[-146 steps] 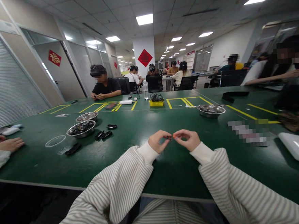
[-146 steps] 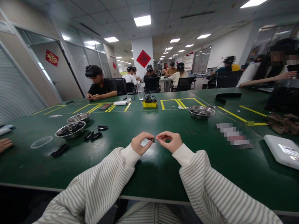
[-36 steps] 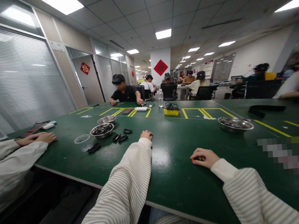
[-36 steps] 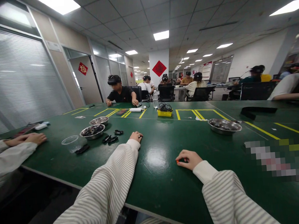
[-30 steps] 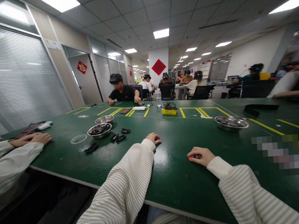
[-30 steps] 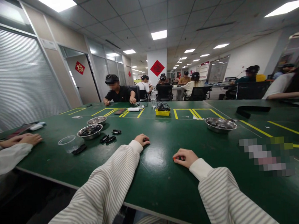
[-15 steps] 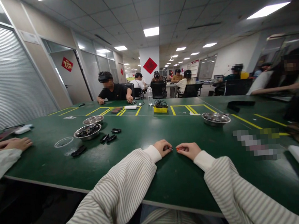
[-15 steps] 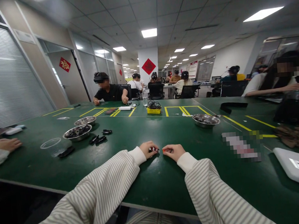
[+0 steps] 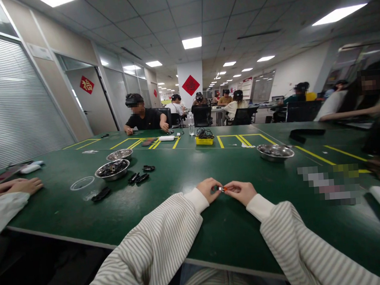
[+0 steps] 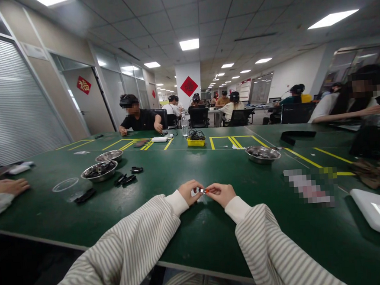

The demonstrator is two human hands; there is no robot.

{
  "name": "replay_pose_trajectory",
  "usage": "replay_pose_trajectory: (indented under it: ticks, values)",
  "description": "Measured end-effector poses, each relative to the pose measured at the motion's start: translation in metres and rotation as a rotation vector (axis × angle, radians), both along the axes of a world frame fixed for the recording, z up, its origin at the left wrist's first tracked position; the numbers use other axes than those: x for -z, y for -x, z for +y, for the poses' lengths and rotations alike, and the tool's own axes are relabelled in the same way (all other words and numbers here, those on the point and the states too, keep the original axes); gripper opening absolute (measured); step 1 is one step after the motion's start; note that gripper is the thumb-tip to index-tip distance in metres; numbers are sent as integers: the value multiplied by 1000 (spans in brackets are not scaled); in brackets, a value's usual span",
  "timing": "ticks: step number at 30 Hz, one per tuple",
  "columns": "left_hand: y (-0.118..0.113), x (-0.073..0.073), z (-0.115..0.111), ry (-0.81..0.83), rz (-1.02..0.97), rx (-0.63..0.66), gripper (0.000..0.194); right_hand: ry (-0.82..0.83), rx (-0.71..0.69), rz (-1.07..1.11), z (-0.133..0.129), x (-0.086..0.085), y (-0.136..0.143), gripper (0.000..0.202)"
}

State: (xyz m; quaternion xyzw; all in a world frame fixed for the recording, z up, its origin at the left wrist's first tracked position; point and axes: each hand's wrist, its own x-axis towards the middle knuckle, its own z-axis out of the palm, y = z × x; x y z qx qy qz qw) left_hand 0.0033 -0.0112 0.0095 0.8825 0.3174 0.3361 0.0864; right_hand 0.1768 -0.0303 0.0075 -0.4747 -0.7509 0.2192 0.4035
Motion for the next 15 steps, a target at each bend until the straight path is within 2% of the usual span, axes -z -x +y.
replay_pose_trajectory:
  ticks: [7,15]
  values:
    - [0,-2,-1,-19,-5,3,15,-33,-11,77,1,3,0,22]
    - [-1,-4,-4,-42,-20,-6,15,-58,-40,47,-1,0,-2,22]
